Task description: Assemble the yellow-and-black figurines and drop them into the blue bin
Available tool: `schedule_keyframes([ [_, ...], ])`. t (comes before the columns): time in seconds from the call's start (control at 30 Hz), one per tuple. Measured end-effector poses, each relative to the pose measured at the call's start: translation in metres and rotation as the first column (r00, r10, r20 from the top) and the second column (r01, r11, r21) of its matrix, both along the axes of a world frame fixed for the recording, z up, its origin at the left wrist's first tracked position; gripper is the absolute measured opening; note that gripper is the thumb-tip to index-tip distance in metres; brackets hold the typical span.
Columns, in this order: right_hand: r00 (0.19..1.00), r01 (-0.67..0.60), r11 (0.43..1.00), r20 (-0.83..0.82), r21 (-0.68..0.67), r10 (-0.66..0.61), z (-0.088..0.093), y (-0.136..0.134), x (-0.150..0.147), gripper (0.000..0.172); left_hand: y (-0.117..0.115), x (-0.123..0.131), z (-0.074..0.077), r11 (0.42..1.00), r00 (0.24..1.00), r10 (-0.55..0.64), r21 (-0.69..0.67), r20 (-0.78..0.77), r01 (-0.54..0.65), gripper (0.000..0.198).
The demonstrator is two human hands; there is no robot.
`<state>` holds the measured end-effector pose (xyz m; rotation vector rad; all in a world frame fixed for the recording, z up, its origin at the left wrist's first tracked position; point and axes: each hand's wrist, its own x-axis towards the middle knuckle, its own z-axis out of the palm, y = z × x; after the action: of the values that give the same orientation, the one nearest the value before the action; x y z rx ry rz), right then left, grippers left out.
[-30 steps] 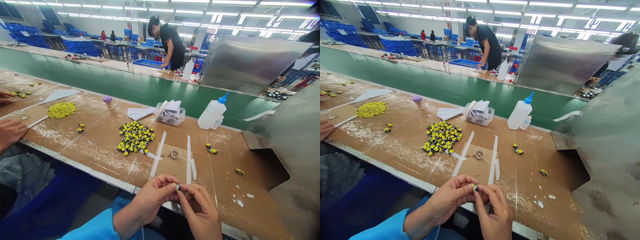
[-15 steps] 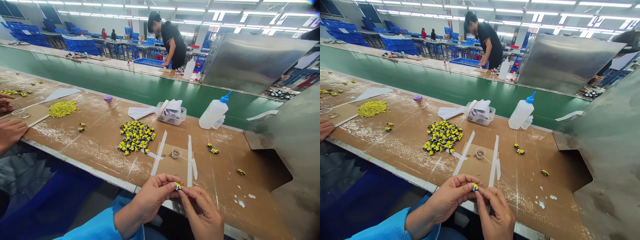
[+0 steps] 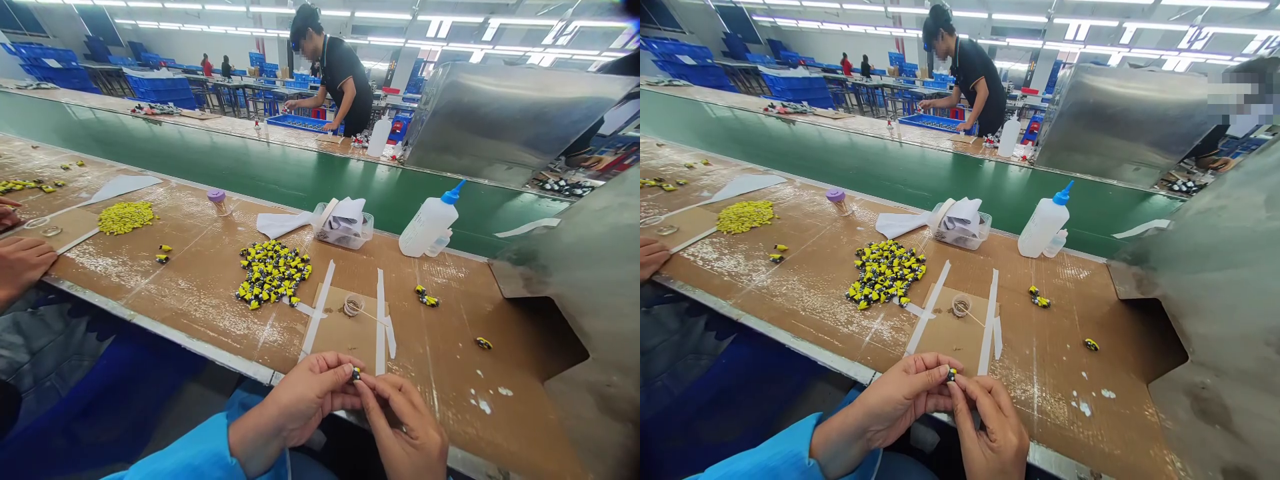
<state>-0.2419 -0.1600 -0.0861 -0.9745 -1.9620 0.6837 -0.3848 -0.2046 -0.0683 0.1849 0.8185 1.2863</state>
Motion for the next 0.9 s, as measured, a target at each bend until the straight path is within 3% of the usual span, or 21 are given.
schedule_keyframes([
  [0.33, 0.998, -0.064, 0.991, 0.033, 0.115, 0.06, 0.0003, 0.003, 0.0032, 0.011, 0.0005, -0.0007, 0.0006, 1.0, 0.999, -0.019, -0.005, 0.041, 0.019, 0.015],
  [0.9, 0.995, -0.092, 0.992, 0.047, 0.09, 0.088, 0.0021, 0.0041, 0.0018, 0.011, 0.0001, -0.0048, 0.0007, 0.997, 0.995, -0.082, 0.003, 0.048, 0.082, 0.021],
])
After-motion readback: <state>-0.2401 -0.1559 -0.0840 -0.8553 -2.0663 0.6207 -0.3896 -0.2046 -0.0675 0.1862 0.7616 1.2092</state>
